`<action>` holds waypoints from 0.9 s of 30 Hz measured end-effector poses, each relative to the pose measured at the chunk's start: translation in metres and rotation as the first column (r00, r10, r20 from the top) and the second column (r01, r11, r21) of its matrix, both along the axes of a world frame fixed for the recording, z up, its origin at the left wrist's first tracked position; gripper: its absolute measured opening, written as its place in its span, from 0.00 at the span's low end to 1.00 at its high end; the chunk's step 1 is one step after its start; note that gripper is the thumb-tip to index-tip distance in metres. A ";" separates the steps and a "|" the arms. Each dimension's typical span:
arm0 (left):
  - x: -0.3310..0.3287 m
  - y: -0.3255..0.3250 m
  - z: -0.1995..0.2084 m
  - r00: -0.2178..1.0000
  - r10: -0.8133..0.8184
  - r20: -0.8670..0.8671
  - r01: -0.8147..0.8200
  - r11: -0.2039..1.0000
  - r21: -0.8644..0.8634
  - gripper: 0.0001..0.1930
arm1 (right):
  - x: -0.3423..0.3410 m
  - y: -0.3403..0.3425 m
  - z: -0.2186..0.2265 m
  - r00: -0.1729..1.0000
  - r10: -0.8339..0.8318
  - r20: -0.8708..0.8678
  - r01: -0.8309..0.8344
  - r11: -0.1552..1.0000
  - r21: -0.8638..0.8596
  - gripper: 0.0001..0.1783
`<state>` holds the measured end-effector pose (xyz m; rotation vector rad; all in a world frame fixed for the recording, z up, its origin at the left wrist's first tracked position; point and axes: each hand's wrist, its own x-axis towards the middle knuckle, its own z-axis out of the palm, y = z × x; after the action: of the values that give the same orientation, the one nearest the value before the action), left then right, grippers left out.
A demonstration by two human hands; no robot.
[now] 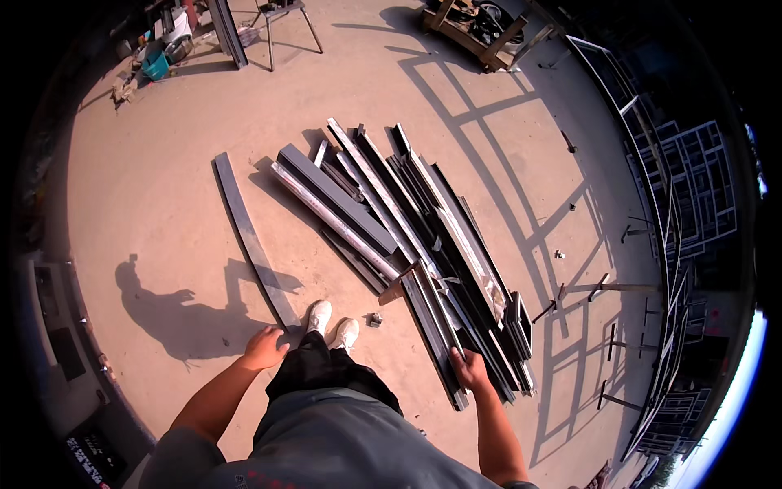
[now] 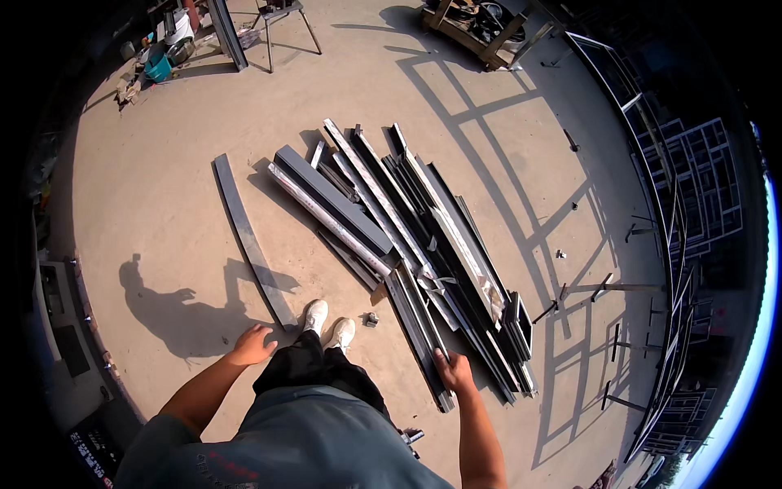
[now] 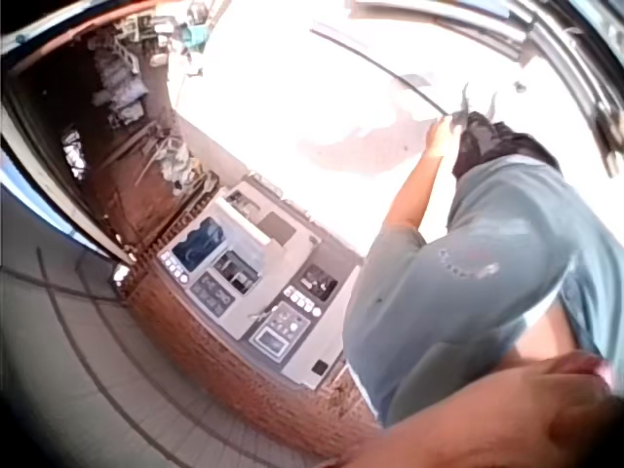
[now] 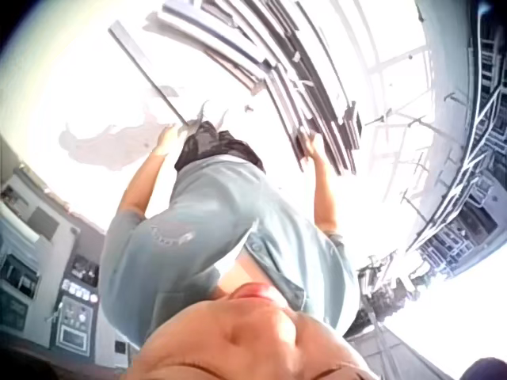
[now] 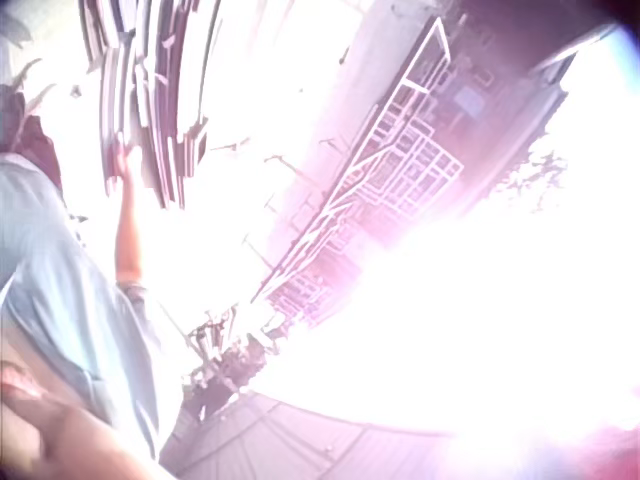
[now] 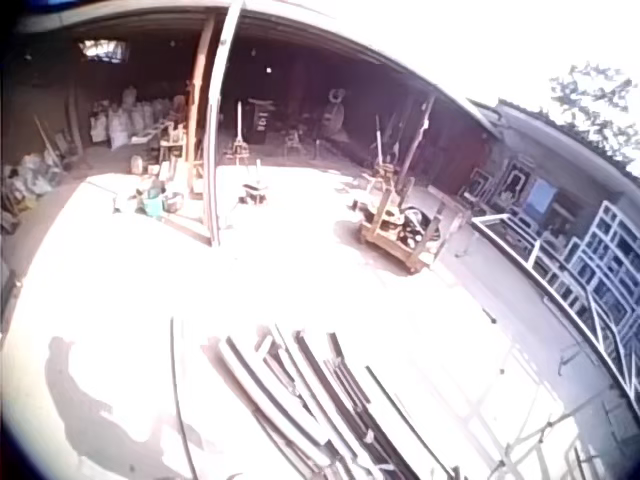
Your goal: The person picks up L-shaped metal frames and thin metal slats from a concrete floor, holding and turning them by hand to inspect and sort the components.
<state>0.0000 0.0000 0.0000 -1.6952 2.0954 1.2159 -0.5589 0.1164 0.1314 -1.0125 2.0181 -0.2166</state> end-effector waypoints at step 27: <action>-0.632 0.268 0.240 0.735 0.211 -0.645 0.463 0.540 0.703 0.31 | -0.079 0.498 0.108 0.551 -0.631 -0.546 0.221 0.741 -0.634 0.44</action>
<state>-0.6324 0.2677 0.2405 -0.6208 1.3103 2.5004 -0.6377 0.6147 0.2398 -0.9347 3.1035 -0.7485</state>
